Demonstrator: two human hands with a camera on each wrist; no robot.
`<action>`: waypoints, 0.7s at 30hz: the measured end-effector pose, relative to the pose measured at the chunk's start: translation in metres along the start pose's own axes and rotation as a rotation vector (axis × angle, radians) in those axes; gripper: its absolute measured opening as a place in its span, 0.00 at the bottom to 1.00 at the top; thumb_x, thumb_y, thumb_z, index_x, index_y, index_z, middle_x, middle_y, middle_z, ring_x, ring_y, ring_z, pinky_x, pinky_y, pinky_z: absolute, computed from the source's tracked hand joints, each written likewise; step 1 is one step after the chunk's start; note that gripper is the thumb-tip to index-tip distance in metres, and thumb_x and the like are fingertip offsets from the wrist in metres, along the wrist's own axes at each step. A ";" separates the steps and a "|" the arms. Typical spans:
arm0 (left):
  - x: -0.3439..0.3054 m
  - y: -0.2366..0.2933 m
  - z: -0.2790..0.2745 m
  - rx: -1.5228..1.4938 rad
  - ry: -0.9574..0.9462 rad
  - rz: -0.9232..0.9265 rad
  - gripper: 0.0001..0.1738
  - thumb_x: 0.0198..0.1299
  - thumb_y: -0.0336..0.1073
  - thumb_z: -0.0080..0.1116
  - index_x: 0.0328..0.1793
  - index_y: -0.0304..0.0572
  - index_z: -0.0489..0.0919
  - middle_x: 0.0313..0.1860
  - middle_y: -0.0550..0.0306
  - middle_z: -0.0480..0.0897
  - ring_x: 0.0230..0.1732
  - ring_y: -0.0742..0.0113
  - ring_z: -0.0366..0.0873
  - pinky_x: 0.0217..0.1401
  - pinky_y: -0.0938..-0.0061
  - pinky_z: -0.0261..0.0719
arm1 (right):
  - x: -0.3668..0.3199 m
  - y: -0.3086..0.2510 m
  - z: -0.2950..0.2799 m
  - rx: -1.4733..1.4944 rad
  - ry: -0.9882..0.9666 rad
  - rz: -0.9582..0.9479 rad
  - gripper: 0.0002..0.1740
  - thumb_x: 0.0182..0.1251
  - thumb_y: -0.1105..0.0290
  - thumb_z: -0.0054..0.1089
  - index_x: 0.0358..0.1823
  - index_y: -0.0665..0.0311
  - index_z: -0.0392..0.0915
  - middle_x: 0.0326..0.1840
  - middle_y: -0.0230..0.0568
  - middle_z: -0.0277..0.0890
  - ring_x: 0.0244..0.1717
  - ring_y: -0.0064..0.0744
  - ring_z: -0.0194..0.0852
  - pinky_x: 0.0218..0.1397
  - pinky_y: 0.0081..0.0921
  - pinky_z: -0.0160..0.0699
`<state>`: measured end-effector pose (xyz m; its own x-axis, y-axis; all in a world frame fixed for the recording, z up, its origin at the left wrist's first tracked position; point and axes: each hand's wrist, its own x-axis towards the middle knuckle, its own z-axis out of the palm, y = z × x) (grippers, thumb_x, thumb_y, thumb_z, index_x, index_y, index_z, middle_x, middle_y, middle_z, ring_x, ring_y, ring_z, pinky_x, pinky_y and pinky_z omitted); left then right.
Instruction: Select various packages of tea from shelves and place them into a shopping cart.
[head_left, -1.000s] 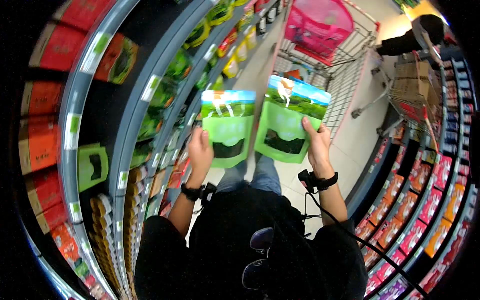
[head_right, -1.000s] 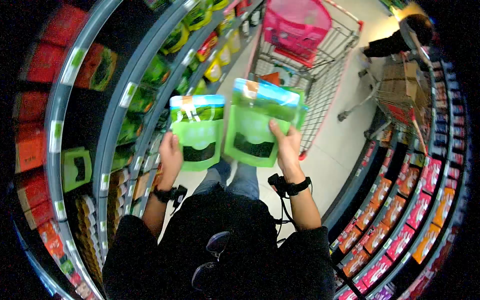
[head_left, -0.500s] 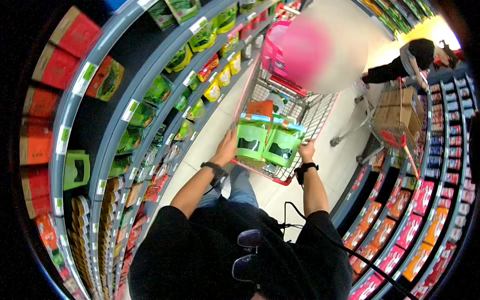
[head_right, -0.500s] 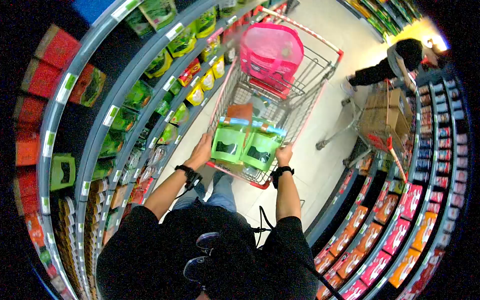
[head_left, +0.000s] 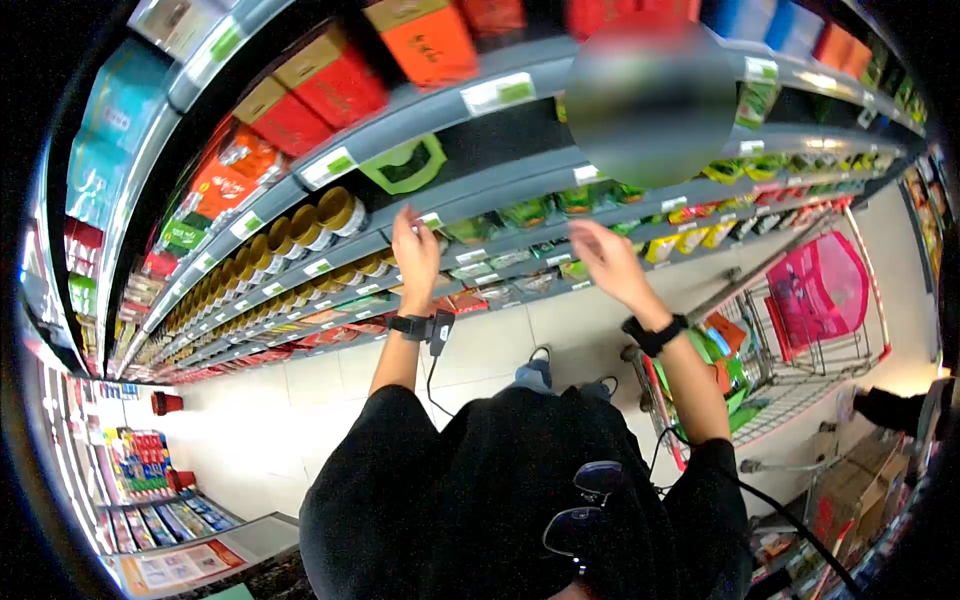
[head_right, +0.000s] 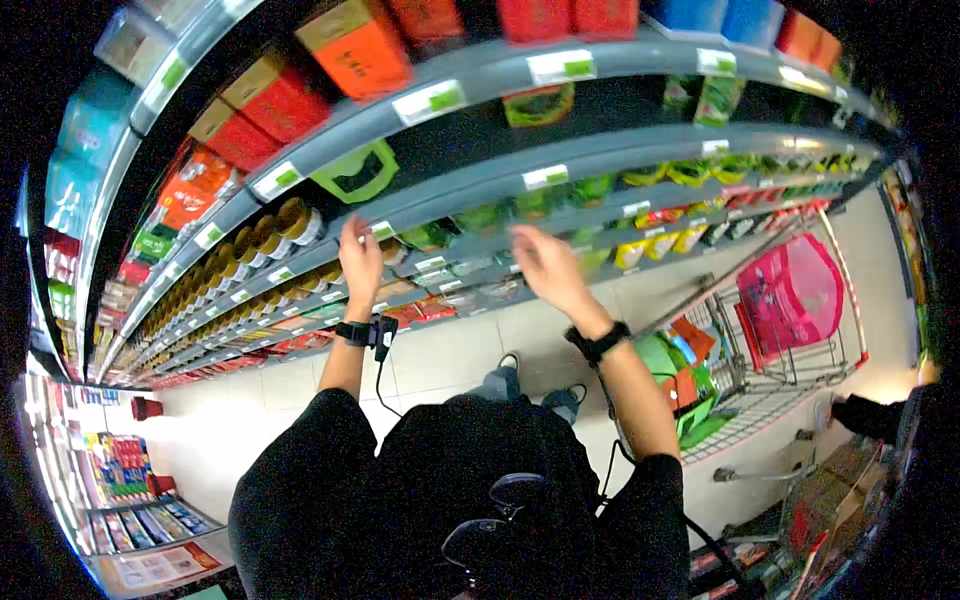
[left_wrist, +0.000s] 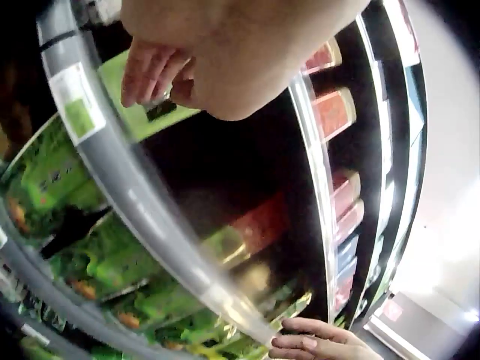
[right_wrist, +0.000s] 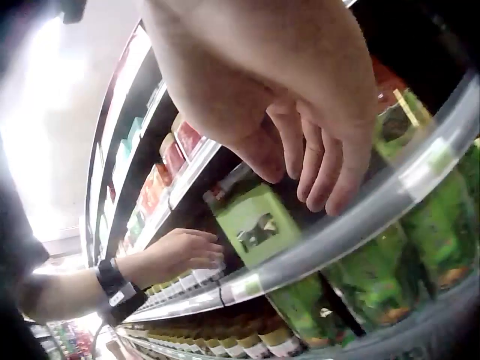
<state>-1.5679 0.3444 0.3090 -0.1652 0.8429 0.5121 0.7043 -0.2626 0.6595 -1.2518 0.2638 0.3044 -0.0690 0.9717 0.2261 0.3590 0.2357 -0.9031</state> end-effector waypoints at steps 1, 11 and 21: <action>0.017 -0.019 -0.009 0.015 0.005 -0.015 0.25 0.60 0.24 0.49 0.65 0.23 0.66 0.53 0.34 0.77 0.52 0.44 0.77 0.58 0.60 0.74 | 0.034 -0.014 0.025 -0.019 -0.037 -0.044 0.20 0.67 0.75 0.56 0.60 0.64 0.72 0.49 0.49 0.82 0.51 0.38 0.82 0.54 0.31 0.80; 0.095 -0.083 0.002 -0.102 -0.019 -0.227 0.40 0.57 0.30 0.50 0.73 0.16 0.50 0.67 0.19 0.62 0.68 0.29 0.61 0.72 0.57 0.59 | 0.249 -0.038 0.195 -0.224 0.068 0.136 0.24 0.69 0.62 0.48 0.62 0.68 0.69 0.63 0.64 0.69 0.65 0.62 0.64 0.67 0.43 0.65; 0.060 -0.061 0.007 -0.216 0.298 -0.010 0.16 0.53 0.23 0.50 0.49 0.33 0.76 0.38 0.41 0.80 0.41 0.41 0.77 0.44 0.52 0.74 | 0.232 -0.013 0.190 0.417 0.153 0.142 0.21 0.75 0.69 0.50 0.67 0.57 0.63 0.64 0.36 0.68 0.61 0.33 0.67 0.62 0.35 0.68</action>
<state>-1.6156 0.4141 0.2957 -0.3875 0.6806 0.6218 0.5452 -0.3747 0.7499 -1.4492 0.4899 0.2998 0.1033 0.9882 0.1130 -0.0518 0.1188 -0.9916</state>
